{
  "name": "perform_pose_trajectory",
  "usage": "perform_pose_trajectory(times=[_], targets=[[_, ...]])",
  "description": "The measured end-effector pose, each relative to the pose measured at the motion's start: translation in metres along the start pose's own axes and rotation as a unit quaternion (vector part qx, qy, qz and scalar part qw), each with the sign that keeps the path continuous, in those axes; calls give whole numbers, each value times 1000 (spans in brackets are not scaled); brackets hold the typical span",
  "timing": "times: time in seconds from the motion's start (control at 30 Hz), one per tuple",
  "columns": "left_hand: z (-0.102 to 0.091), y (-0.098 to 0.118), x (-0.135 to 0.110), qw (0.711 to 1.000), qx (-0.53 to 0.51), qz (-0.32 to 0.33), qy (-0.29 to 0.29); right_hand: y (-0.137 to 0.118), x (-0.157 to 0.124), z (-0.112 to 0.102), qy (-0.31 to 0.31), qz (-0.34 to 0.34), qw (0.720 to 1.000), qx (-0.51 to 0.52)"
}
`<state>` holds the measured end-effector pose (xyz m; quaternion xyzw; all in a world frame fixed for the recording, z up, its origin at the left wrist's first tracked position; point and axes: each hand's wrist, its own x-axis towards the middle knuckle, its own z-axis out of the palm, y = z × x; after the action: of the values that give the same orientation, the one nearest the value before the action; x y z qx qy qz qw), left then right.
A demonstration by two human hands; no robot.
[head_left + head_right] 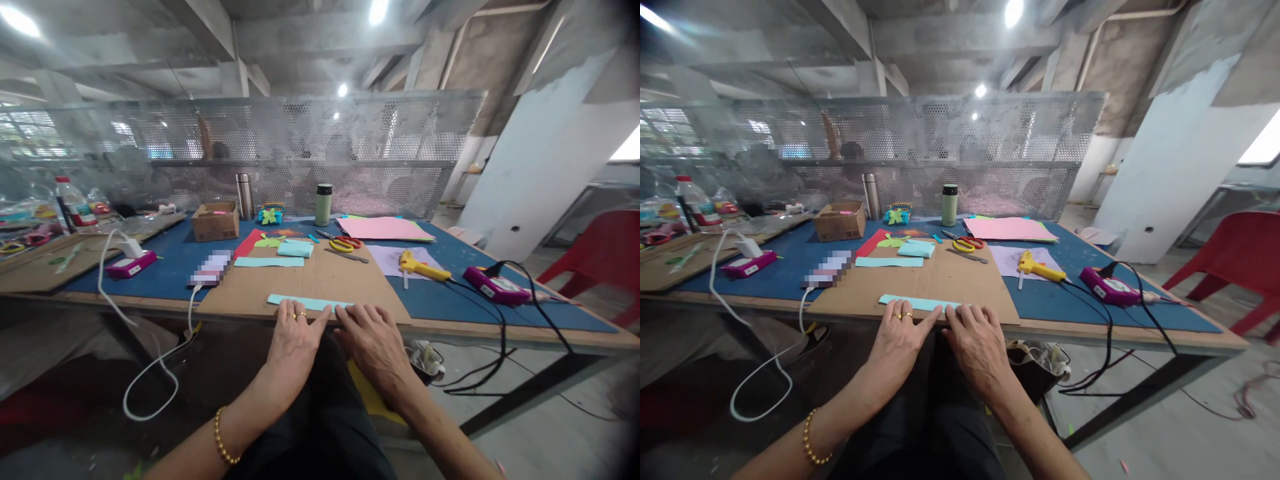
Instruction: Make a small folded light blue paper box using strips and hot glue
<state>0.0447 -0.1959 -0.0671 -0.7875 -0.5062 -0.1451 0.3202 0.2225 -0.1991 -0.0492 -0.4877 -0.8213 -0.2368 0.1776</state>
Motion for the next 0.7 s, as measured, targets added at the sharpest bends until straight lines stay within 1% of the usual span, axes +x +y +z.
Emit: perform_pose_trajectory(times=[0.13,0.27,0.33,0.4,0.47,0.57,0.6,0.67,0.7], targets=[[5,3,-2,1000,5,-15,10,-2,0,-1,-3,7,1000,-2],[10,11,-5,999,-14,-40,24,-8,7,-1,-14,12,999,-26],[8,11,-6,998,-33,-51,28,-9,10,0,-13,11,999,-29],[3,5,-4,995,-75,-57,19,-7,11,0,-5,11,1000,-19],[-6,-8,1,988,-142,-65,-5,-4,12,1,5,11,1000,-3],[-16,-29,18,965,-235,-112,-40,0,12,2,11,14,1000,18],[-17,-35,25,955,-259,-129,-64,2,12,3,11,16,1000,21],[-15,-41,39,933,-307,-128,-135,3,12,4,10,20,999,26],[-14,-43,45,928,-310,-129,-163,3,12,4,9,20,999,30]])
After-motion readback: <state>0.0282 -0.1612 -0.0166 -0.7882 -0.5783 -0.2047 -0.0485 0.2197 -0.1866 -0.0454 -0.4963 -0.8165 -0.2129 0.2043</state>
